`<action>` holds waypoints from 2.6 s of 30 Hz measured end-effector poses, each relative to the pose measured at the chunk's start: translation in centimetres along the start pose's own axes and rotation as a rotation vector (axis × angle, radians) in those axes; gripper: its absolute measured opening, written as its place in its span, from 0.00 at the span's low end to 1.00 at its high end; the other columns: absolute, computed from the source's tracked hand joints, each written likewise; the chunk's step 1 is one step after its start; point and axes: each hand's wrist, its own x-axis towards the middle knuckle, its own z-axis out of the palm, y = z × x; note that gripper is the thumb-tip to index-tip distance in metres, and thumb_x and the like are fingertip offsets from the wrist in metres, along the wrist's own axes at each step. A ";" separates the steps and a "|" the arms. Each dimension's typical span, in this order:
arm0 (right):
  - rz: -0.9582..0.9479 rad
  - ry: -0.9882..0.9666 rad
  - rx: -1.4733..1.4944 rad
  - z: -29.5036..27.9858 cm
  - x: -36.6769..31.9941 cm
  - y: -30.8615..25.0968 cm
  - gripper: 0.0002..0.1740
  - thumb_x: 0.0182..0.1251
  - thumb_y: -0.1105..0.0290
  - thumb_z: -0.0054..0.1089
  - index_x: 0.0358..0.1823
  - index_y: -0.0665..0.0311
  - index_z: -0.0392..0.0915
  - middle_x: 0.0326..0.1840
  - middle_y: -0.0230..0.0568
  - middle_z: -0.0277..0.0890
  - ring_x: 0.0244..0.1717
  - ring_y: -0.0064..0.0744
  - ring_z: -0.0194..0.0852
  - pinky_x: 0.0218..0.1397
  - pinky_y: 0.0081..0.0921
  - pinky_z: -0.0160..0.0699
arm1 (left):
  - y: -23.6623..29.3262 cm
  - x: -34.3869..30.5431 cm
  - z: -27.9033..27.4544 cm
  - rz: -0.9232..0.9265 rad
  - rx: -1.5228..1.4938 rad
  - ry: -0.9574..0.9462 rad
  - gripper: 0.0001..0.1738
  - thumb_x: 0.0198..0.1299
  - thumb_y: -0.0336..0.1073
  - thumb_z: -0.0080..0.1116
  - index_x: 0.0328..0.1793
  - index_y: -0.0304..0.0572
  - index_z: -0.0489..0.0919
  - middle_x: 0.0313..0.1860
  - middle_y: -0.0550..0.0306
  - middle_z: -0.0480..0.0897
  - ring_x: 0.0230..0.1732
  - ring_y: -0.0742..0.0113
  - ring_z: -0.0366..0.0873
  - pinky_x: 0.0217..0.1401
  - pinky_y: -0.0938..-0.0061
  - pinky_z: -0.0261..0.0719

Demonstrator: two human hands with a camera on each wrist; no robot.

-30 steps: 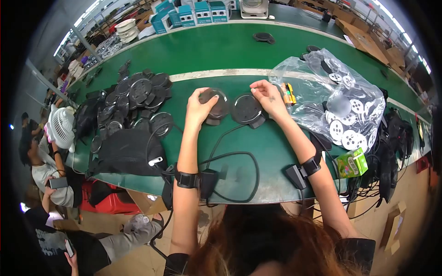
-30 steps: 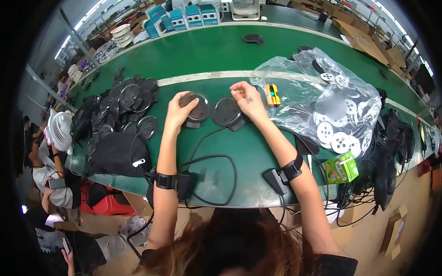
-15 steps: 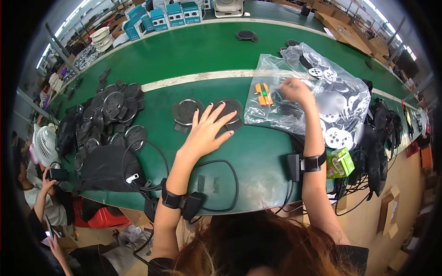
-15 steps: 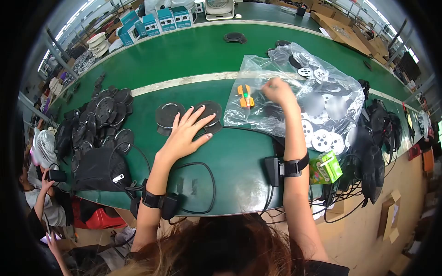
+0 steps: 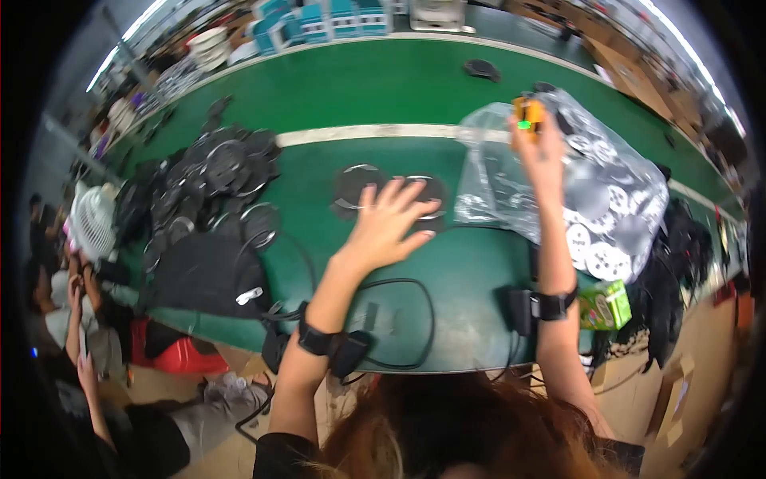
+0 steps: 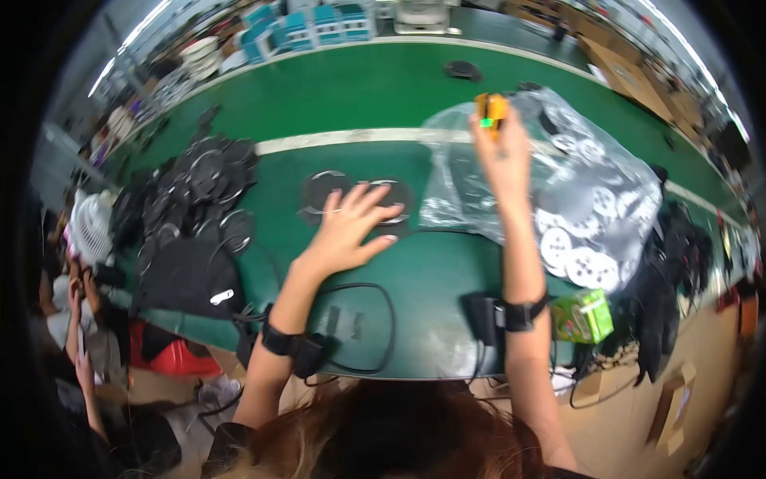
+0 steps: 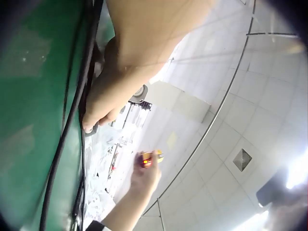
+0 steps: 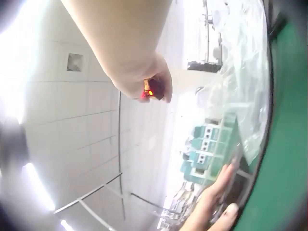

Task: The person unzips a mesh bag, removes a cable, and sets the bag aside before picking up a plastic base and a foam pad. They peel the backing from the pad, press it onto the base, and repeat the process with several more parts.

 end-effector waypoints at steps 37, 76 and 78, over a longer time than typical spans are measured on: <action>-0.715 -1.189 0.238 23.9 -7.3 -18.2 0.22 0.60 0.51 0.55 0.51 0.52 0.77 0.55 0.43 0.71 0.57 0.42 0.69 0.53 0.40 0.71 | -2.1 0.0 5.2 -0.136 0.165 0.286 0.39 0.51 0.69 0.46 0.70 0.75 0.60 0.74 0.39 0.46 0.72 0.31 0.39 0.60 0.24 0.34; -1.461 -1.041 0.292 36.4 -6.3 -24.3 0.39 0.45 0.58 0.68 0.62 0.54 0.66 0.67 0.47 0.56 0.66 0.43 0.56 0.70 0.40 0.53 | -0.7 0.8 1.4 -0.252 -0.191 -0.207 0.37 0.57 0.56 0.45 0.66 0.37 0.63 0.69 0.37 0.57 0.70 0.41 0.52 0.70 0.49 0.45; -1.454 -1.042 0.316 35.9 -6.0 -24.0 0.39 0.44 0.57 0.69 0.61 0.54 0.67 0.66 0.47 0.57 0.66 0.43 0.57 0.69 0.40 0.53 | -1.5 1.0 5.8 -0.195 -0.196 -0.012 0.44 0.55 0.60 0.45 0.69 0.33 0.57 0.71 0.35 0.53 0.71 0.40 0.47 0.72 0.49 0.42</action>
